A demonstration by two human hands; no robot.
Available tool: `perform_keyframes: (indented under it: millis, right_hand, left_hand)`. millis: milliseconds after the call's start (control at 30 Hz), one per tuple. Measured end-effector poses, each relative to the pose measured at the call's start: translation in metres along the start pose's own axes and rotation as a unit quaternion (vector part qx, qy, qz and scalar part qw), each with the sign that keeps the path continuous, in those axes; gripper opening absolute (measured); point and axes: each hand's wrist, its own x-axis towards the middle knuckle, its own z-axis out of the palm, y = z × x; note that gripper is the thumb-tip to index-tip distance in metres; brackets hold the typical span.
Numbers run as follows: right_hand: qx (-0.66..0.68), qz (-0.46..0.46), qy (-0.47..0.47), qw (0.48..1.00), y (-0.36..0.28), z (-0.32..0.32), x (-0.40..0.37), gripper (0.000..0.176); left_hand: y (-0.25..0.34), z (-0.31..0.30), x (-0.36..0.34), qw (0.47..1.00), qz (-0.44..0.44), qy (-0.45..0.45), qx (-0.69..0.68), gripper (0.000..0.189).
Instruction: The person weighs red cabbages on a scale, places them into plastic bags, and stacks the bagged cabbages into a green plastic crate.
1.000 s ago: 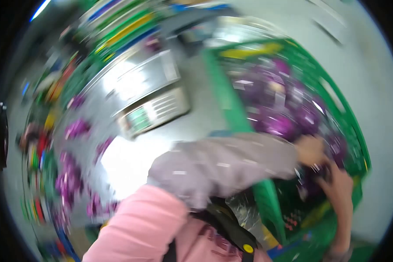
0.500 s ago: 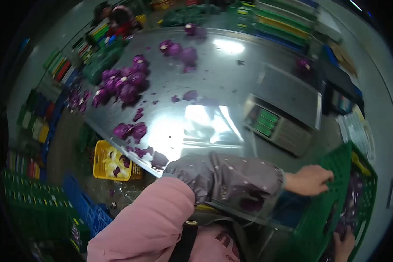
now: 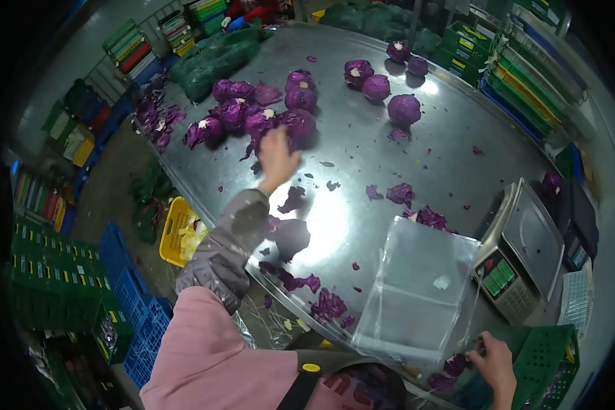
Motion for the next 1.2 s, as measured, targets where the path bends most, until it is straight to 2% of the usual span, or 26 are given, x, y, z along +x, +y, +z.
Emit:
perform_keyframes:
  millis: [67,133,167,233,267,300,333,367,400,467,533,567,633,667,733,800,867,900,933,967,1067,1100,1133,1167,1200]
  right_hand:
    - [-0.004,0.004,-0.015,1.0,-0.018,0.001,0.011,0.033]
    - [-0.019,0.0,-0.044,0.999,-0.031,0.002,0.023,0.034]
    - [-0.023,0.003,-0.046,0.999,-0.036,0.002,0.028,0.034]
    - [-0.022,0.011,-0.071,0.997,-0.041,0.004,0.036,0.033]
    - [-0.025,0.014,-0.075,0.997,-0.043,0.004,0.04,0.033]
    - [-0.028,0.015,-0.082,0.996,-0.045,0.005,0.043,0.034]
    - [-0.03,0.017,-0.089,0.995,-0.047,0.006,0.047,0.034]
    - [-0.032,0.018,-0.094,0.995,-0.051,0.006,0.05,0.034]
    - [-0.035,0.023,-0.1,0.994,-0.055,0.005,0.054,0.034]
    - [-0.037,0.026,-0.105,0.993,-0.061,0.007,0.06,0.035]
    - [-0.035,0.012,-0.115,0.993,-0.064,0.01,0.067,0.036]
    - [-0.037,0.012,-0.115,0.993,-0.065,0.012,0.069,0.036]
    - [-0.044,-0.001,-0.125,0.991,-0.067,0.016,0.071,0.037]
    - [-0.046,-0.001,-0.124,0.991,-0.07,0.017,0.073,0.037]
    - [-0.044,-0.025,-0.133,0.99,-0.075,0.021,0.075,0.039]
    - [-0.025,-0.033,-0.136,0.99,-0.082,0.025,0.079,0.039]
    - [-0.004,-0.048,-0.139,0.989,-0.091,0.033,0.09,0.039]
    - [0.046,-0.051,-0.135,0.989,-0.097,0.038,0.098,0.043]
    - [0.095,-0.053,-0.132,0.985,-0.105,0.044,0.106,0.049]
    - [0.14,-0.078,-0.109,0.981,-0.12,0.047,0.114,0.06]
    - [0.265,-0.153,-0.023,0.952,-0.171,0.054,0.142,0.089]
    - [0.266,-0.156,-0.024,0.951,-0.189,0.056,0.149,0.089]
    - [0.387,-0.162,-0.034,0.907,-0.206,0.058,0.156,0.091]
    - [0.501,-0.165,-0.043,0.848,-0.214,0.06,0.16,0.093]
    - [0.501,-0.166,-0.043,0.848,-0.215,0.063,0.165,0.093]
  left_hand:
    - [-0.044,-0.001,0.022,0.993,-0.111,-0.011,0.038,0.08]
    - [-0.074,-0.002,0.033,0.995,-0.089,-0.039,0.003,0.059]
    - [-0.082,-0.001,0.034,0.995,-0.092,-0.042,0.0,0.059]
    - [-0.088,-0.006,0.023,0.986,0.105,-0.101,-0.08,0.034]
    - [-0.067,-0.021,0.006,0.967,0.189,-0.052,-0.161,0.015]
    - [-0.071,-0.029,-0.009,0.906,0.107,-0.314,-0.262,0.025]
    - [-0.059,-0.054,-0.014,0.828,0.033,-0.522,-0.203,0.031]
    - [-0.068,-0.061,-0.02,0.79,0.129,-0.569,-0.188,0.044]
    - [-0.07,-0.07,-0.018,0.796,0.123,-0.571,-0.16,0.054]
    - [-0.099,-0.047,-0.003,0.862,0.004,-0.43,-0.269,0.064]
    - [-0.108,-0.031,0.017,0.963,-0.075,-0.167,-0.2,0.07]
    - [-0.112,-0.015,0.026,0.962,-0.077,-0.166,-0.201,0.07]
    - [-0.111,0.016,0.038,0.988,-0.044,-0.042,-0.142,0.078]
    - [-0.105,0.02,0.036,0.988,-0.045,-0.041,-0.144,0.078]
    - [-0.092,0.027,0.029,0.985,-0.073,-0.098,-0.124,0.082]
    - [-0.083,0.023,0.018,0.99,-0.068,-0.061,-0.106,0.081]
    - [-0.084,0.025,0.005,0.957,-0.175,-0.067,-0.222,0.078]
    - [-0.093,0.034,-0.004,0.885,-0.198,-0.11,-0.407,0.076]
    - [-0.055,-0.009,-0.01,0.771,-0.29,-0.191,-0.534,0.072]
    - [-0.039,-0.022,-0.02,0.689,-0.312,-0.236,-0.61,0.069]
    - [0.003,-0.033,-0.051,0.619,-0.242,-0.381,-0.643,0.068]
    - [0.021,-0.04,-0.057,0.631,-0.18,-0.412,-0.632,0.069]
    - [0.035,-0.037,-0.065,0.606,-0.135,-0.438,-0.65,0.072]
    - [0.046,-0.051,-0.061,0.626,-0.062,-0.486,-0.607,0.073]
    - [0.056,-0.068,-0.051,0.526,-0.12,-0.577,-0.613,0.076]
